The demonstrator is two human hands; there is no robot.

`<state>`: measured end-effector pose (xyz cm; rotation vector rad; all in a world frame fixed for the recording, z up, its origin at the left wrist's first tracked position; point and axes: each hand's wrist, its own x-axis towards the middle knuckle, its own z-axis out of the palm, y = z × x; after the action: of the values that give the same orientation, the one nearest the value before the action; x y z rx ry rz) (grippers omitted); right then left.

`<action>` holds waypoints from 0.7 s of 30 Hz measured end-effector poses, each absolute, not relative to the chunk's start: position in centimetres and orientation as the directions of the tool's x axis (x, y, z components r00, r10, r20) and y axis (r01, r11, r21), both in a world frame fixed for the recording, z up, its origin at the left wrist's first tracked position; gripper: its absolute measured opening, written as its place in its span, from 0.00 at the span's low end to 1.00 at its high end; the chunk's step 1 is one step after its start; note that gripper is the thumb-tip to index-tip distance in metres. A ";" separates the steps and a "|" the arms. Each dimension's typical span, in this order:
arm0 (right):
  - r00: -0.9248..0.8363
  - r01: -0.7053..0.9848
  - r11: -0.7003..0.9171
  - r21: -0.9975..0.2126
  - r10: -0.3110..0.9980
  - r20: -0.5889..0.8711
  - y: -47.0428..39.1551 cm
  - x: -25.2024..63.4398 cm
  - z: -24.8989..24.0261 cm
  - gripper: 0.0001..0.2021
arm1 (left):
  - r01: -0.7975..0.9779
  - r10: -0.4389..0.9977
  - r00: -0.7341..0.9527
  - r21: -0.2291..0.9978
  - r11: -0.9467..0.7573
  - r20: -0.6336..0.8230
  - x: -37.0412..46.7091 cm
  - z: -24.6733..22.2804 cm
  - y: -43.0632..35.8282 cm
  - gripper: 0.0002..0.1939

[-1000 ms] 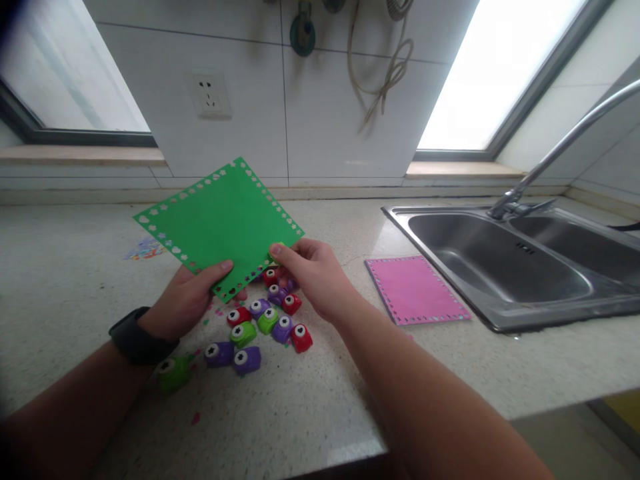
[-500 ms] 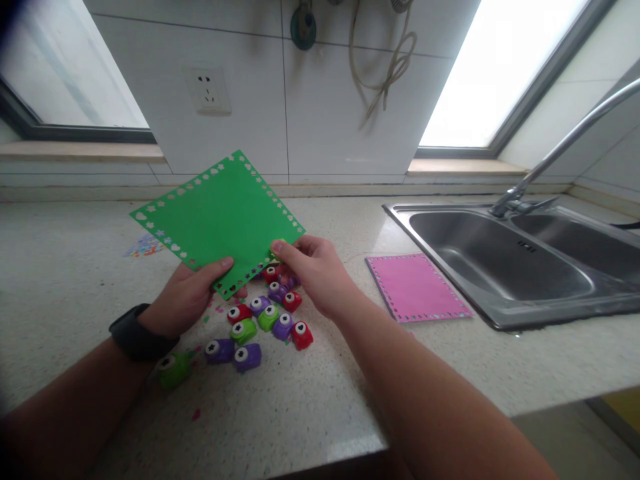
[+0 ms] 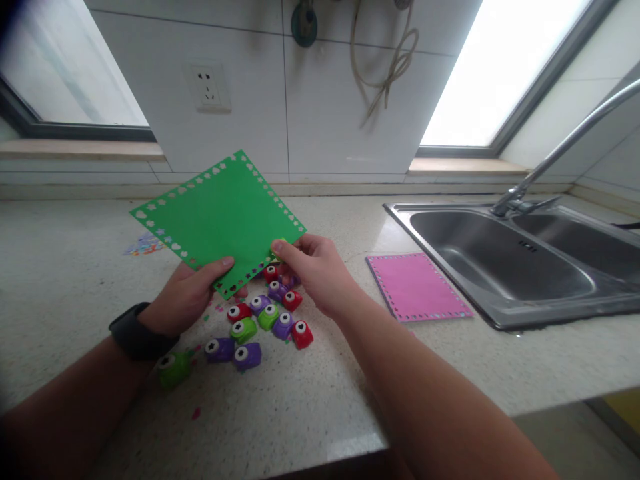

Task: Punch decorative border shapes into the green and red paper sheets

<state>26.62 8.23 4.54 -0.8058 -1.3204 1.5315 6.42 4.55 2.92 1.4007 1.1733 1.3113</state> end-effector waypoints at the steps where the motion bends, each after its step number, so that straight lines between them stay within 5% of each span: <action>1: -0.357 -0.228 0.007 -0.974 0.930 0.090 8.2 26.6 4.6 0.16 | 0.078 0.983 0.006 0.980 -0.182 0.182 6.4 2.9 4.6 0.15; 21: -0.351 -0.199 0.024 -0.980 0.931 0.094 8.2 26.7 4.6 0.17 | 0.043 0.984 0.057 0.984 -0.174 0.171 6.9 3.8 4.2 0.16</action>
<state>26.66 8.21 4.56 -0.8234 -1.3468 1.5090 6.90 4.22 3.76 1.3961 1.1175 1.2723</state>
